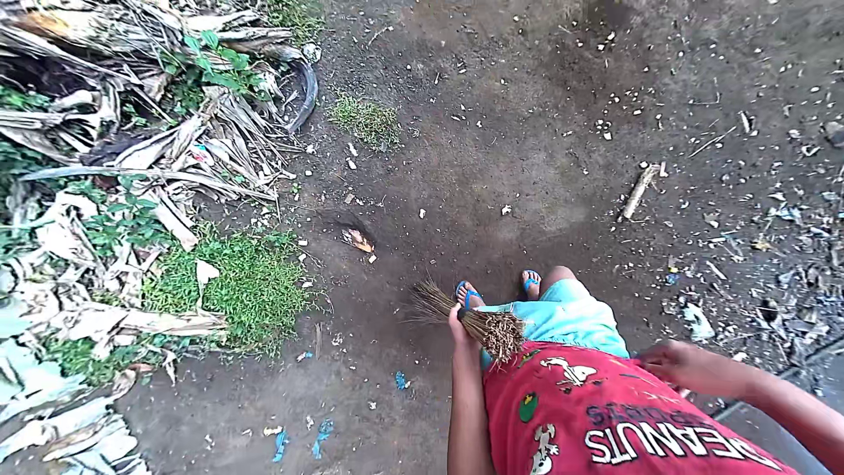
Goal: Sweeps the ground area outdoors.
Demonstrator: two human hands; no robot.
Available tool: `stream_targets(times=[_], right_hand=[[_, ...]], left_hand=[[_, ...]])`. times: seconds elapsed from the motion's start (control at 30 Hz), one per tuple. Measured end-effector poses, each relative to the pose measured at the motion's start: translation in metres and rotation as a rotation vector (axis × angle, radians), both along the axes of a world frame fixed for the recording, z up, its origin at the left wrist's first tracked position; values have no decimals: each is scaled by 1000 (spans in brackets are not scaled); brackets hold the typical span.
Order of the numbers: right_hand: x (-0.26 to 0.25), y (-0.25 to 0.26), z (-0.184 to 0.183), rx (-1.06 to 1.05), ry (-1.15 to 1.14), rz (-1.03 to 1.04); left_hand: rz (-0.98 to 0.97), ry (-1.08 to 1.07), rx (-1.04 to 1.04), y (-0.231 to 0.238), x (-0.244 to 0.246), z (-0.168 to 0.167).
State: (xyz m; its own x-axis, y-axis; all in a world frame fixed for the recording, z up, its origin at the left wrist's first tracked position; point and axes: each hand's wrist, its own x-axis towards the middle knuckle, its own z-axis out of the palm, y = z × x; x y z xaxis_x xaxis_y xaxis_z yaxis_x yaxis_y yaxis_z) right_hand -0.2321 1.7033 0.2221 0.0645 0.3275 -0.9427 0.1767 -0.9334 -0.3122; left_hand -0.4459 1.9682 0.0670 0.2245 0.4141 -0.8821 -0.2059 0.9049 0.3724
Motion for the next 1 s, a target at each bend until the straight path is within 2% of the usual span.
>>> stream_targets(times=[0.07,0.13,0.2,0.27,0.37,0.4,0.47,0.53,0.6,0.63,0.7,0.77,0.83,0.9,0.97,1.0], right_hand=[[6,33,-12,1,-91,355],[6,82,-12,-20,-210,542],[-2,140,-14,130,-263,464],[-26,197,-25,241,-188,245],[-93,244,-61,173,200,-3],[-112,251,-72,145,376,-9],[-135,258,-88,159,665,83],[-145,256,-95,105,749,65],[-146,246,-107,57,795,-136],[-143,240,-115,78,831,-337],[-122,229,-141,197,981,-746],[-81,212,-163,327,1021,-1048],[-30,194,-171,469,880,-1271],[18,172,-172,592,721,-1407],[47,155,-164,572,400,-1331],[53,153,-163,474,131,-1234]], left_hand=[[8,-12,-12,1,-10,3],[36,-27,-26,0,-28,-2],[120,-40,-46,0,-44,1],[188,-23,-37,1,-50,12],[108,80,102,-12,-55,15],[67,59,141,-19,-61,5],[10,161,137,-22,-59,11],[-117,261,161,-21,-72,6],[-273,328,135,-21,-95,-15],[-335,350,104,-18,-102,-28],[-501,384,115,-5,-99,-32],[-699,422,153,1,-102,-31],[-816,507,140,6,-110,-34],[-833,557,134,8,-121,-34],[-797,537,136,4,-132,-25],[-787,534,131,-1,-136,-20]])
